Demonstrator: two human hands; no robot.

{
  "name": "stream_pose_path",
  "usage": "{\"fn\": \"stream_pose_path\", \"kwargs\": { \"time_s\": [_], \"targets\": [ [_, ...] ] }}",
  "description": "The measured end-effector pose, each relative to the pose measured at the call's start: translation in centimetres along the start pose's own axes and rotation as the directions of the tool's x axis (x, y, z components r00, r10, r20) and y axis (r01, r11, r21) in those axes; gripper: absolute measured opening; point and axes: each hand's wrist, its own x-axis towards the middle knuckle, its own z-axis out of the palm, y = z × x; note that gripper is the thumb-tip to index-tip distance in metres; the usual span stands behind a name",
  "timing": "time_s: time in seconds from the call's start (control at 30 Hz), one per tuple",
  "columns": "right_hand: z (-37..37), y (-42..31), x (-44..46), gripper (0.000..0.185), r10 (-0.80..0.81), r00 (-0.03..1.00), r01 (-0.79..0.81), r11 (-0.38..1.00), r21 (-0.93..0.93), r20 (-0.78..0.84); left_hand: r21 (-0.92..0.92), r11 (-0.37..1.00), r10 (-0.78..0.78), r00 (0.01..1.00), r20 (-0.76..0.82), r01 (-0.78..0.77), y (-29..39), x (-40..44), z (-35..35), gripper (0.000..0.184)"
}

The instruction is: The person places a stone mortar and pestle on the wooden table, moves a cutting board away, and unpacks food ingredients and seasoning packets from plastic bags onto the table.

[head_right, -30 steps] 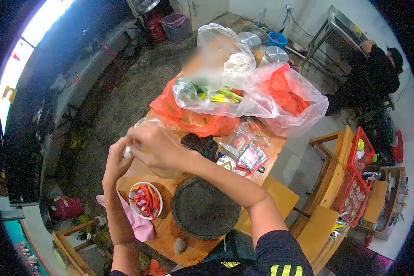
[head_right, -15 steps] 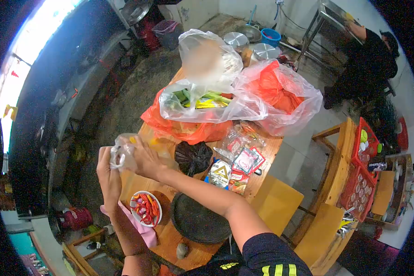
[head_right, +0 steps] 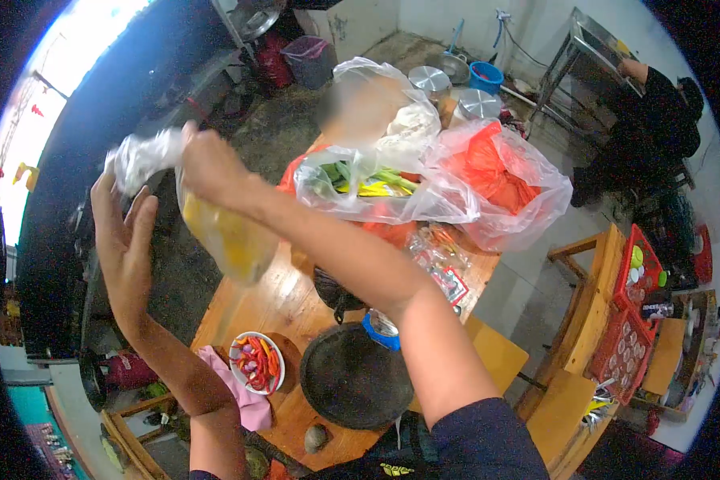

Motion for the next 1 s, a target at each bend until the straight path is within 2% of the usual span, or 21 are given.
{"fn": "stream_pose_path", "kwargs": {
  "time_s": [0.03, 0.07, 0.1, 0.13, 0.2, 0.23, 0.27, 0.3, 0.33, 0.37, 0.43, 0.5, 0.53, 0.6, 0.67, 0.73, 0.77, 0.87, 0.9, 0.97, 1.0],
  "targets": [
    [-2.9, -0.9, 1.4, 0.013, 0.036, 0.991, -0.034, 0.999, -0.018, 0.128, 0.077, 0.997, 0.019, 0.998, -0.053, -0.014, 1.0, -0.2, 0.3, 0.054],
    [-3.0, 0.4, 2.4, 0.016, 0.009, 1.0, -0.005, 0.985, 0.172, -0.025, 0.078, 0.997, 0.031, 0.991, -0.129, -0.021, 0.7, -0.8, 0.5, 0.053],
    [-2.6, 2.2, 4.2, 0.018, 0.051, 0.999, -0.051, 0.999, 0.013, -0.002, 0.103, 0.995, 0.022, 0.992, -0.121, -0.009, -0.1, -1.7, 0.2, 0.051],
    [-3.7, 2.6, 4.8, 0.019, 0.093, 0.994, -0.089, 0.993, 0.074, -0.055, 0.125, 0.992, 0.009, 0.993, -0.115, 0.005, -0.9, -3.0, -0.2, 0.05],
    [-4.5, 5.0, 6.0, 0.014, 0.012, 0.991, -0.021, 0.998, -0.065, -0.134, 0.193, 0.978, -0.071, 0.997, -0.016, 0.073, -2.0, -5.7, -0.7, 0.046],
    [-4.0, 7.4, 6.8, 0.017, -0.036, 0.984, -0.007, 0.97, -0.242, -0.174, 0.232, 0.964, -0.14, 0.99, 0.024, 0.131, -2.4, -7.2, -0.8, 0.043],
    [-3.1, 11.2, 7.5, 0.021, -0.126, 0.957, 0.077, 0.979, -0.19, -0.26, 0.256, 0.952, -0.186, 0.981, 0.055, 0.167, -2.8, -8.9, -1.0, 0.043],
    [-3.4, 15.4, 7.7, 0.024, -0.306, 0.95, 0.211, 0.782, -0.586, -0.067, 0.306, 0.941, -0.187, 0.977, 0.107, 0.146, -3.4, -10.6, -1.4, 0.041],
    [-3.7, 17.5, 7.8, 0.026, -0.01, 0.996, -0.036, 0.881, -0.473, -0.093, 0.354, 0.927, -0.188, 0.969, 0.158, 0.122, -3.7, -12.0, -2.0, 0.04],
    [-4.0, 19.7, 7.6, 0.023, 0.137, 0.984, -0.172, 0.884, -0.434, -0.112, 0.336, 0.929, -0.22, 0.961, 0.167, 0.154, -3.5, -13.1, -2.4, 0.038],
    [-5.5, 23.6, 6.7, 0.026, 0.327, 0.926, -0.376, 0.836, -0.399, -0.187, 0.294, 0.931, -0.277, 0.943, 0.185, 0.216, -2.5, -14.8, -3.2, 0.035],
    [-7.4, 26.4, 5.5, 0.037, 0.44, 0.86, -0.509, 0.781, -0.361, -0.26, 0.327, 0.894, -0.374, 0.912, 0.166, 0.307, -2.0, -16.2, -4.3, 0.034],
    [-7.9, 27.3, 4.6, 0.03, 0.34, 0.849, -0.48, 0.815, -0.324, -0.405, 0.338, 0.874, -0.419, 0.894, 0.158, 0.35, -2.0, -16.9, -4.6, 0.033],
    [-9.6, 29.7, 3.1, 0.029, 0.284, 0.807, -0.51, 0.778, -0.368, -0.518, 0.329, 0.866, -0.443, 0.883, 0.154, 0.377, -2.3, -18.1, -5.1, 0.032],
    [-12.5, 32.0, 2.1, 0.034, 0.355, 0.832, -0.538, 0.704, -0.464, -0.426, 0.275, 0.848, -0.502, 0.852, 0.146, 0.452, -2.4, -18.8, -5.0, 0.032],
    [-15.0, 32.8, 1.3, 0.049, 0.39, 0.878, -0.478, 0.719, -0.504, -0.277, 0.325, 0.847, -0.493, 0.85, 0.186, 0.42, -2.5, -18.9, -4.5, 0.03],
    [-15.7, 32.6, 0.9, 0.042, 0.329, 0.906, -0.424, 0.717, -0.553, -0.268, 0.32, 0.846, -0.502, 0.841, 0.203, 0.427, -2.7, -19.2, -4.2, 0.03],
    [-17.5, 32.9, 0.9, 0.039, 0.221, 0.975, -0.18, 0.799, -0.573, 0.002, 0.292, 0.841, -0.523, 0.823, 0.224, 0.455, -3.1, -19.6, -3.4, 0.031],
    [-17.2, 33.1, 0.1, 0.042, 0.177, 0.984, -0.139, 0.827, -0.545, 0.017, 0.305, 0.843, -0.517, 0.822, 0.238, 0.442, -3.3, -19.7, -3.3, 0.032],
    [-16.1, 32.6, -0.1, 0.048, 0.285, 0.953, -0.16, 0.767, -0.621, 0.106, 0.304, 0.848, -0.511, 0.824, 0.245, 0.435, -3.3, -19.7, -2.8, 0.033],
    [-15.4, 33.5, -0.5, 0.048, 0.191, 0.978, -0.098, 0.788, -0.608, 0.09, 0.298, 0.845, -0.517, 0.821, 0.245, 0.443, -3.3, -19.4, -2.5, 0.034]
  ]
}}
